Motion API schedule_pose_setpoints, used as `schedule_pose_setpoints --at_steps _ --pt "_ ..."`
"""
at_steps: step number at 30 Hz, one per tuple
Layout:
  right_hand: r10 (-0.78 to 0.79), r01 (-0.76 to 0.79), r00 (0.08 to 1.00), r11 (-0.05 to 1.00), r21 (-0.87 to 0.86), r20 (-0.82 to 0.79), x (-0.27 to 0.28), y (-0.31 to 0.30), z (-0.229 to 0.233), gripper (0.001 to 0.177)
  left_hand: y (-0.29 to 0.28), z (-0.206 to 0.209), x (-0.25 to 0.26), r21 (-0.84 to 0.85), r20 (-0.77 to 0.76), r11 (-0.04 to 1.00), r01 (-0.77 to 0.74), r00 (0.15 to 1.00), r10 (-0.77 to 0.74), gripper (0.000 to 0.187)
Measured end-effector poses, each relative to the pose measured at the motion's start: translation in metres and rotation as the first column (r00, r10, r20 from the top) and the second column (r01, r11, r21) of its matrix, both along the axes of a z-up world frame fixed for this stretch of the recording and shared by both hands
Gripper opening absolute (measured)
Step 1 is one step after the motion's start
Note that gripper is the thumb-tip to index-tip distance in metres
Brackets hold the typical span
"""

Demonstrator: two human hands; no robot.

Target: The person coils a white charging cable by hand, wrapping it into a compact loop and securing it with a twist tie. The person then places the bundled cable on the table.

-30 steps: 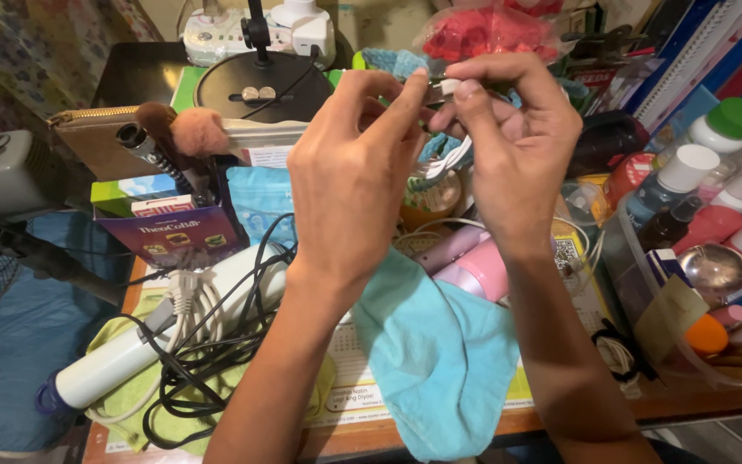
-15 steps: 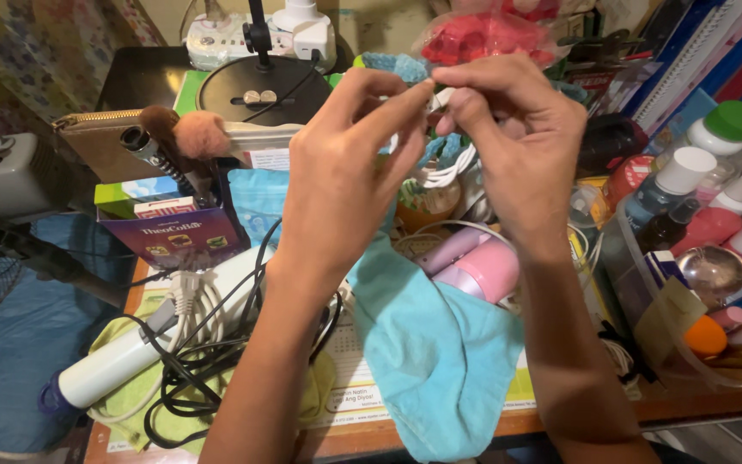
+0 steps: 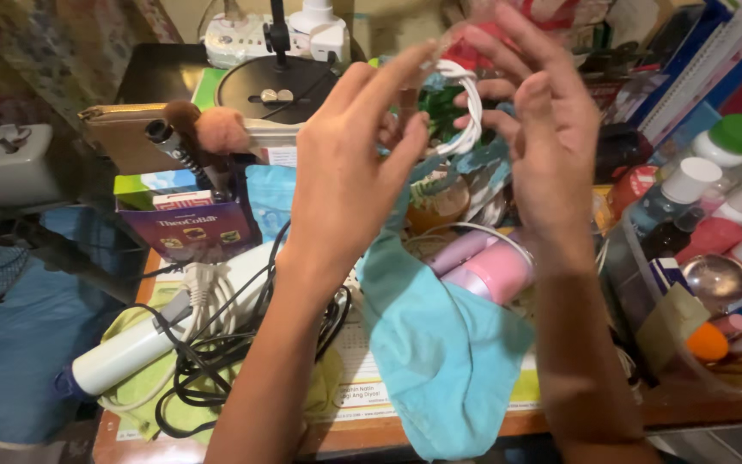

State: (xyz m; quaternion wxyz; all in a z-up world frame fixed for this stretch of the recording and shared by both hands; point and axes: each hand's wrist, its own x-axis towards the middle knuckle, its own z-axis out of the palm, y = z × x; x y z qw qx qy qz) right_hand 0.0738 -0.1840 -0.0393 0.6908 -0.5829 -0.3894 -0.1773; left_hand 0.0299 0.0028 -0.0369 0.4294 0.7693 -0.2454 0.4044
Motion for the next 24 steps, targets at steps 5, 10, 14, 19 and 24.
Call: schedule_pose_setpoints --at_steps 5,10,14,19,24 --pt "-0.036 0.017 0.996 0.973 -0.232 -0.08 0.011 -0.019 0.0 0.031 -0.002 0.002 -0.001 -0.12 0.017 0.99 0.078 0.997 -0.077 0.047" --pt "-0.13 0.081 0.973 0.965 -0.248 -0.189 -0.001 -0.038 -0.012 0.023 -0.014 0.007 -0.004 -0.001 -0.01 0.996 0.091 0.996 -0.091 0.049" --pt "-0.091 0.078 0.896 0.996 -0.048 -0.435 -0.034 -0.065 -0.056 0.022 -0.032 -0.003 -0.006 0.04 -0.197 0.975 0.219 0.958 -0.207 0.053" --pt "-0.196 0.342 0.772 0.93 0.135 -0.604 -0.108 -0.086 -0.133 0.019 -0.083 -0.033 -0.009 0.146 -0.41 0.882 0.449 0.839 -0.359 0.049" --pt "-0.455 0.627 0.539 0.778 -0.022 -0.709 -0.17 -0.124 -0.184 0.017 -0.14 -0.081 -0.02 0.261 -0.481 0.767 0.586 0.768 -0.423 0.036"
